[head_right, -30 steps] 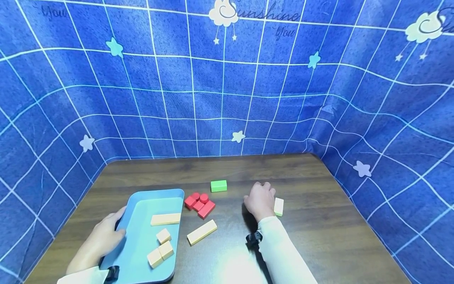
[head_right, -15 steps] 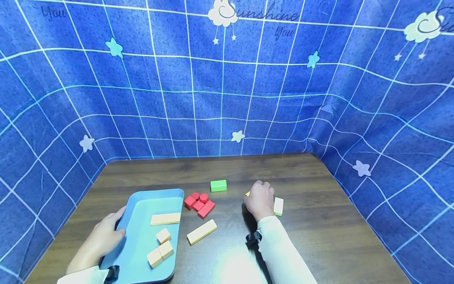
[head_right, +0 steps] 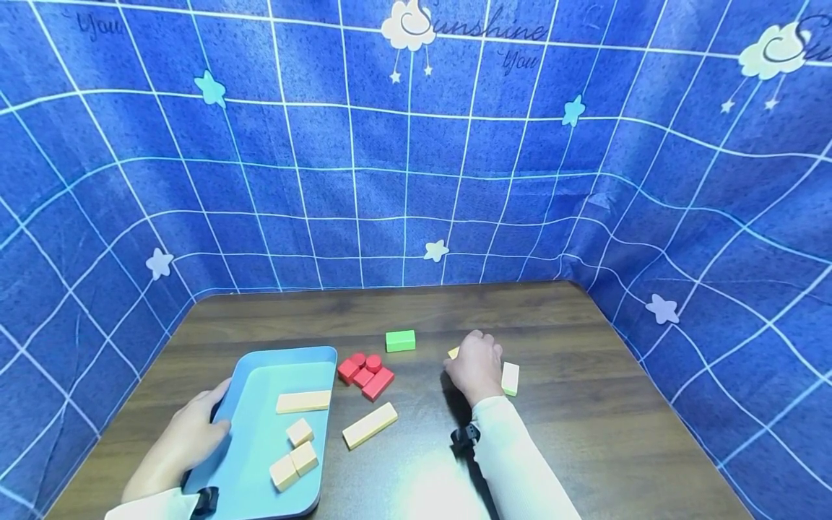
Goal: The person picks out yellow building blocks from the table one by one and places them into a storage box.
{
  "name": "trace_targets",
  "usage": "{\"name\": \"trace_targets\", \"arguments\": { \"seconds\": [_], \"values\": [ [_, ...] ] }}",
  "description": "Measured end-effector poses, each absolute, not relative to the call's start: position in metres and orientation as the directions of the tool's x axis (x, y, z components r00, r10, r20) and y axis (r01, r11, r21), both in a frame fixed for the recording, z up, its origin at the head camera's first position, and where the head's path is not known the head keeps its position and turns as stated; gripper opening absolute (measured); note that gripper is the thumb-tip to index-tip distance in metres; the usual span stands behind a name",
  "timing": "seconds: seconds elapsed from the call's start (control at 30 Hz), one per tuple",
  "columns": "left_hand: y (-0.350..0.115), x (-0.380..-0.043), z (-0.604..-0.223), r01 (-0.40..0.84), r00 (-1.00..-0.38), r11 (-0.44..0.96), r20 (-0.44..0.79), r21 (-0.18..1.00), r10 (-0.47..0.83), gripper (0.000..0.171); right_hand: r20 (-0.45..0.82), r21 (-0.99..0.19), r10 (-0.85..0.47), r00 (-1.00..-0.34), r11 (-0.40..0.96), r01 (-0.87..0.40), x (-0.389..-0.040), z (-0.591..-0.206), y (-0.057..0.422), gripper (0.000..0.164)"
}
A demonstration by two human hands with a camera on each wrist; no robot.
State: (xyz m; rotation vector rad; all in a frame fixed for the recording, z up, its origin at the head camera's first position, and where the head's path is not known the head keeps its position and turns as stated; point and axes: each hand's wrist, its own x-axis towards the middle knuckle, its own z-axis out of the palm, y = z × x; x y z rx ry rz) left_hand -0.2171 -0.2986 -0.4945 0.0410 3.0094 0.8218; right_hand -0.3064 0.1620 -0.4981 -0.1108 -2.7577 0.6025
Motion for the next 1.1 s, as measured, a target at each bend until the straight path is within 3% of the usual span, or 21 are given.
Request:
{"name": "trace_targets", "arguments": {
  "seconds": [1.1],
  "values": [
    [-0.299, -0.218, -0.493, 0.010, -0.999, 0.862, -0.032, 0.507, 0.030, 0.069, 0.318, -0.457, 0.099, -0.943, 0.887, -0.061, -0.294, -0.481, 0.139, 0.060]
  ]
}}
